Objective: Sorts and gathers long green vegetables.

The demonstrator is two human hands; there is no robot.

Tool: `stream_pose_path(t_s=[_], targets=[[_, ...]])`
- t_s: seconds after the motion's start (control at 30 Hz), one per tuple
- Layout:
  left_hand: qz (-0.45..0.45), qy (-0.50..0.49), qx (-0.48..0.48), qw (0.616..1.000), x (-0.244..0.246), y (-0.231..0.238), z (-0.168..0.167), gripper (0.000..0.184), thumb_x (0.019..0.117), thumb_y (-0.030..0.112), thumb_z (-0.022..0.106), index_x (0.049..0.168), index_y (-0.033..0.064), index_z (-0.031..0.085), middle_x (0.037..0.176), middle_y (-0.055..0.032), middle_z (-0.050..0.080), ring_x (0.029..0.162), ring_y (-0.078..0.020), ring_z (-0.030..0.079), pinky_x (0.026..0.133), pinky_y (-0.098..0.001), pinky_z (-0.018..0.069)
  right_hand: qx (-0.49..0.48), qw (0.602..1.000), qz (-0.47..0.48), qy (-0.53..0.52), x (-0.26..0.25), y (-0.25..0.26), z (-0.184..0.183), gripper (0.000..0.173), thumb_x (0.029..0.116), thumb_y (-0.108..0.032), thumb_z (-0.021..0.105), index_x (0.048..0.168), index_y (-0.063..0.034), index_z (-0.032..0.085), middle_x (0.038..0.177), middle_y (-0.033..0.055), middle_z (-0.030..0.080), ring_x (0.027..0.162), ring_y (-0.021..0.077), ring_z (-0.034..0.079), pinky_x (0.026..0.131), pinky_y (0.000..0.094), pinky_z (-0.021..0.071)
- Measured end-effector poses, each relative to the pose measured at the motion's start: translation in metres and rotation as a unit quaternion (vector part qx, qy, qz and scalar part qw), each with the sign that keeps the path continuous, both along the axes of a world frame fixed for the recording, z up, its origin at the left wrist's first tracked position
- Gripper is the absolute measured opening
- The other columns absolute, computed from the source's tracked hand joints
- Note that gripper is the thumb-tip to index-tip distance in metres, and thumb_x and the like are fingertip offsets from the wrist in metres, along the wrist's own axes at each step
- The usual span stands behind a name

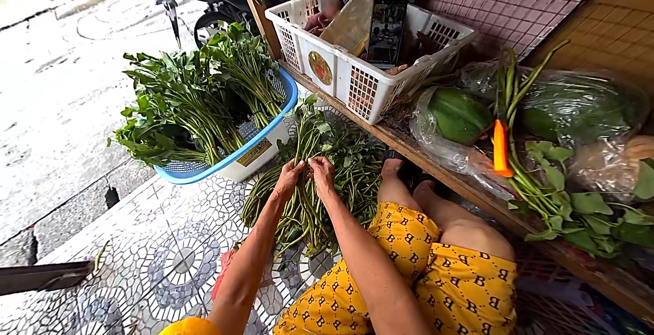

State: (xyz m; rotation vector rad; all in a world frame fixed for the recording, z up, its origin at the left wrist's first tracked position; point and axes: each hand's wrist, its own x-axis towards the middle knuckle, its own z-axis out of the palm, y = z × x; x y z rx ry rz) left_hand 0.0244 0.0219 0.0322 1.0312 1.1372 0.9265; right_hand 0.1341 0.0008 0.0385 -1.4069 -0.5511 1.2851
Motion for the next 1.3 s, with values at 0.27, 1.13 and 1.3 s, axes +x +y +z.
stream_pose_path(t_s=[0.27, 1.13, 1.3], targets=[[0.062, -0.002, -0.005, 0.998, -0.004, 0.019, -0.016, 0.015, 0.1088, 0.005, 0.042, 0.113, -0.0022, 0.054, 0.079, -0.0042, 0.062, 0.067, -0.0101, 0.063, 0.067, -0.0262, 0.0568, -0.128, 0.957, 0.249, -0.081, 0.004, -0.005, 0.015, 0.031, 0.1105, -0.019, 0.046, 0.136, -0.0022, 0.054, 0.114, 0.0166, 0.061, 0.088, 0.0211, 0.062, 0.076, 0.0354, 0.0517], [-0.065, 0.075, 0.058, 0.993, -0.015, 0.007, 0.008, 0.022, 0.1059, 0.008, 0.049, 0.121, -0.0043, 0.058, 0.098, -0.0065, 0.068, 0.088, -0.0088, 0.066, 0.084, -0.0275, 0.0549, -0.008, 0.909, 0.370, -0.191, -0.006, -0.018, 0.003, 0.086, 0.0968, -0.001, 0.063, 0.161, 0.0045, 0.006, 0.164, 0.0260, 0.027, 0.151, 0.0295, 0.035, 0.123, 0.0411, 0.0302], [0.006, 0.176, 0.148, 0.973, -0.018, 0.027, 0.044, 0.053, 0.1009, 0.017, 0.064, 0.147, 0.0009, 0.043, 0.132, -0.0199, 0.060, 0.108, -0.0252, 0.064, 0.093, -0.0434, 0.0535, 0.000, 0.914, 0.372, -0.164, -0.006, -0.016, 0.004, 0.080, 0.1001, -0.003, 0.060, 0.161, 0.0041, 0.008, 0.161, 0.0282, 0.033, 0.148, 0.0318, 0.040, 0.121, 0.0429, 0.0330]])
